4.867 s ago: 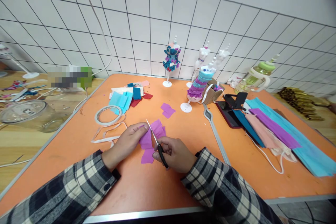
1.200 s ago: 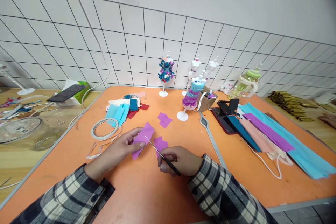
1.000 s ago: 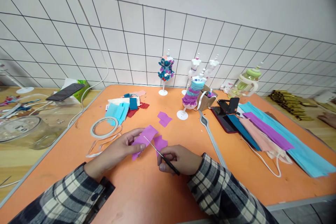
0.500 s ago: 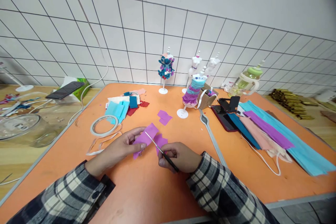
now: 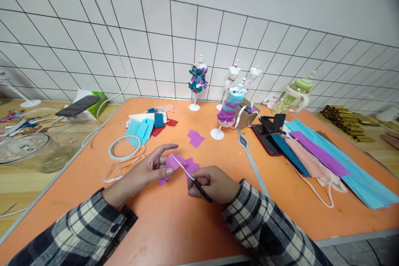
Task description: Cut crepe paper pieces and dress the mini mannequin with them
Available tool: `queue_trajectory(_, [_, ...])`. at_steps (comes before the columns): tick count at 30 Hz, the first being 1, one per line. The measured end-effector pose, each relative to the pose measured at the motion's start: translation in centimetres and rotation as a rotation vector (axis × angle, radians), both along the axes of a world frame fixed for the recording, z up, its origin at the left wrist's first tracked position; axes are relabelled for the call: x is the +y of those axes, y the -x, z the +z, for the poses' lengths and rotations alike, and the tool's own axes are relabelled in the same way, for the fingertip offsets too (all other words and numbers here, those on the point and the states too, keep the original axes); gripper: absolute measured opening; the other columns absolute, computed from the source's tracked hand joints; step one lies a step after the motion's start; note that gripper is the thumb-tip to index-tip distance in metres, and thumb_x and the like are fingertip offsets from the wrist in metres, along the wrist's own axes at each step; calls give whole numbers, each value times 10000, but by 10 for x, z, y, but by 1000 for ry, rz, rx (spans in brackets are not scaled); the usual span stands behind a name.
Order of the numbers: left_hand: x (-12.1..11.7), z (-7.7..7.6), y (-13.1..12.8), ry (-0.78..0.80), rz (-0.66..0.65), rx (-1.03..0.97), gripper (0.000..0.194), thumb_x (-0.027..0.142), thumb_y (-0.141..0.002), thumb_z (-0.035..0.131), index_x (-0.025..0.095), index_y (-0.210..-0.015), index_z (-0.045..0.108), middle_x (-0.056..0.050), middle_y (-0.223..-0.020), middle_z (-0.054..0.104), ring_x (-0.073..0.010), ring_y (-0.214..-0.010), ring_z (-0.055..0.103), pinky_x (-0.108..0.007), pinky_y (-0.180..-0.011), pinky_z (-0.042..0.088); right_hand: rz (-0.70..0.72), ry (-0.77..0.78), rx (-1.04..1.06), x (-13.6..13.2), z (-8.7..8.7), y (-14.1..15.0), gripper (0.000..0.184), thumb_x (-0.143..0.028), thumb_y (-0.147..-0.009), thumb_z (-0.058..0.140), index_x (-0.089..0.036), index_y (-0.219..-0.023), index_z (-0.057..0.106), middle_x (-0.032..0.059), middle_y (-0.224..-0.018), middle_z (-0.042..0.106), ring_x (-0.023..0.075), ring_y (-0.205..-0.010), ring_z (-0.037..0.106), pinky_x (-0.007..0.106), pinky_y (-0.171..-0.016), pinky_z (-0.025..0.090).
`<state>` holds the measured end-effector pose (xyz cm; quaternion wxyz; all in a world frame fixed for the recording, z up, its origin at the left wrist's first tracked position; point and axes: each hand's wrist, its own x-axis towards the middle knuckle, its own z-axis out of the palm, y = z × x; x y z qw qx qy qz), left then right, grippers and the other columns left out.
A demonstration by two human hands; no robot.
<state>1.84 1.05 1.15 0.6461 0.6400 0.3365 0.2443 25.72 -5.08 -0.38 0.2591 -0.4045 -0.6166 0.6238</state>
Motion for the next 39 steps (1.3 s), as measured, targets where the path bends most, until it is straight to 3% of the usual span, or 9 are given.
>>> queue_trajectory(3, [-1,0,0,-41,2,-29,805,412,-871,670,235,-1523,231,27,-748,630,-145,-668,557,-249,-611,459,9,40,44,-1,1,2,325,-422,-728,794,-164,-779,605,-105,-442,413,50,-390,360,165,-370,270])
queue_trajectory(5, [-1,-3,0,-39,9,-7,674,434,-874,663,214,-1447,383,3,-775,648,-157,-692,574,-252,-596,467,17,67,72,-1,1,4,352,-442,-720,797,-161,-783,595,-101,-444,436,51,-382,383,162,-368,286])
queue_trajectory(8, [1,-9,0,-30,31,-1,425,439,-836,708,173,-1153,610,-20,-802,661,-161,-711,588,-241,-578,457,30,115,102,-3,-1,7,380,-490,-742,764,-162,-825,590,-90,-461,476,61,-381,432,162,-370,341])
queue_trajectory(13, [2,-20,1,-55,21,-18,292,413,-843,715,153,-963,658,-13,-776,653,-138,-665,569,-239,-589,444,55,177,160,-7,-3,11,475,-581,-735,727,-158,-902,590,-66,-537,508,79,-444,497,171,-380,422])
queue_trajectory(18, [0,-22,-2,-76,-46,-10,290,432,-863,689,145,-855,654,-6,-721,641,-128,-622,558,-234,-572,445,105,166,210,-8,-1,13,522,-625,-742,703,-153,-928,579,-44,-570,536,89,-477,515,161,-369,426])
queue_trajectory(25, [0,-14,-5,-104,-52,5,387,513,-818,713,144,-735,635,1,-649,623,-109,-547,510,-215,-514,396,119,162,246,-7,-4,10,531,-642,-747,699,-151,-897,565,-57,-563,508,72,-461,475,159,-367,422])
queue_trajectory(39, [1,-24,-2,-95,-116,39,400,533,-795,728,142,-789,642,-1,-608,624,-131,-547,542,-238,-541,406,157,180,319,-10,-7,12,589,-704,-749,659,-160,-956,566,-49,-591,528,81,-469,489,162,-368,441])
